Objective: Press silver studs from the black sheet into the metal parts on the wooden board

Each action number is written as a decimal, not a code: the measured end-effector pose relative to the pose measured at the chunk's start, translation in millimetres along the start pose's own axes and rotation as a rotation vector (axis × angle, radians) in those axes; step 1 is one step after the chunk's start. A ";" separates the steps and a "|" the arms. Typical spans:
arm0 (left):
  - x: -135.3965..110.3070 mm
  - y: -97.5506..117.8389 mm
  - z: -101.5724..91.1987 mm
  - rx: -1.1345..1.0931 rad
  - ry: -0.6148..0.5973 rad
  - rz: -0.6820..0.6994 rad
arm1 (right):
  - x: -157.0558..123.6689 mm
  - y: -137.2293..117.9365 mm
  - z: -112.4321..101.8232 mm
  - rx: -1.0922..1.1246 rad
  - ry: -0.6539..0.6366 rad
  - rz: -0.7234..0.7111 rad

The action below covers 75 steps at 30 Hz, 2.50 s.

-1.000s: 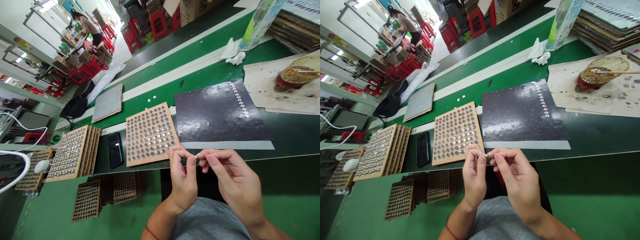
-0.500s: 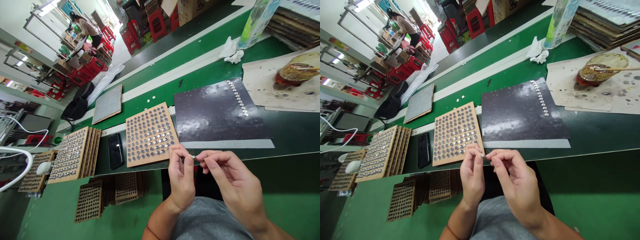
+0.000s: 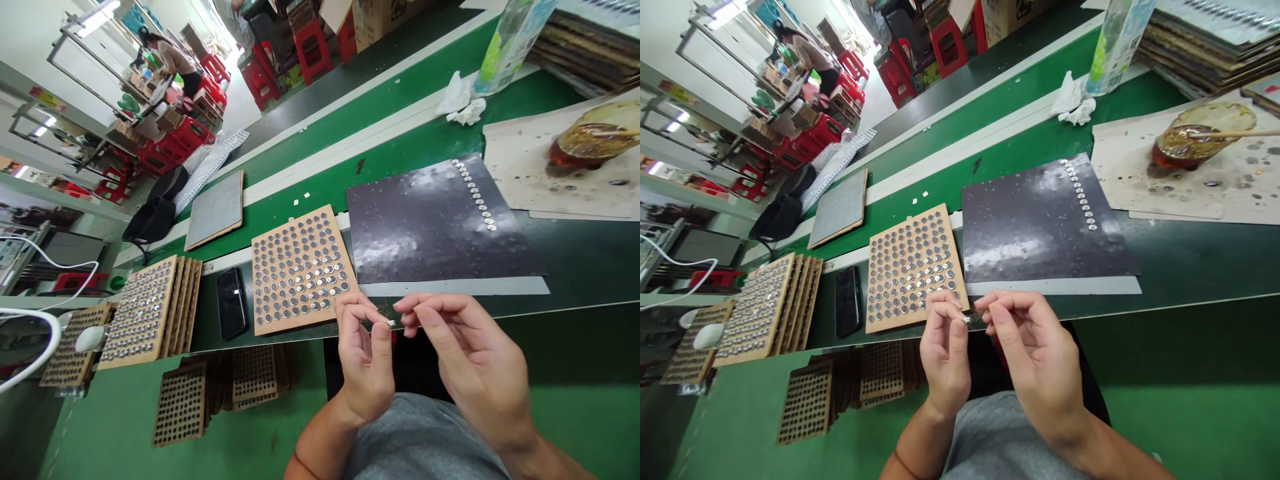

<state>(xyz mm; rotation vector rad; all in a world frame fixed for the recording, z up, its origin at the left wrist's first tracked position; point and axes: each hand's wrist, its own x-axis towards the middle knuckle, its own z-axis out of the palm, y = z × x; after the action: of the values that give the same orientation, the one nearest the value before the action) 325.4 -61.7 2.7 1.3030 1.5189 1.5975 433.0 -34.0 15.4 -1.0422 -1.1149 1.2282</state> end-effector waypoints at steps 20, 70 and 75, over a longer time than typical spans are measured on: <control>1.9 0.2 -0.5 -0.046 -0.021 -0.120 | 0.7 6.9 -3.5 0.073 -0.212 0.021; 24.2 -48.0 -97.1 1.001 0.313 -0.457 | 38.0 51.9 -38.9 -0.837 0.099 -0.436; 28.1 -51.6 -94.7 1.075 0.317 -0.469 | 49.6 60.7 -68.5 -0.968 0.181 -0.421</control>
<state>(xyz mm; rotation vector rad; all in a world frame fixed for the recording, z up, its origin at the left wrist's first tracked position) 218.3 -64.6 -28.1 1.0164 2.8213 0.6550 491.3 19.6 -52.2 -1.4713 -1.7207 0.1997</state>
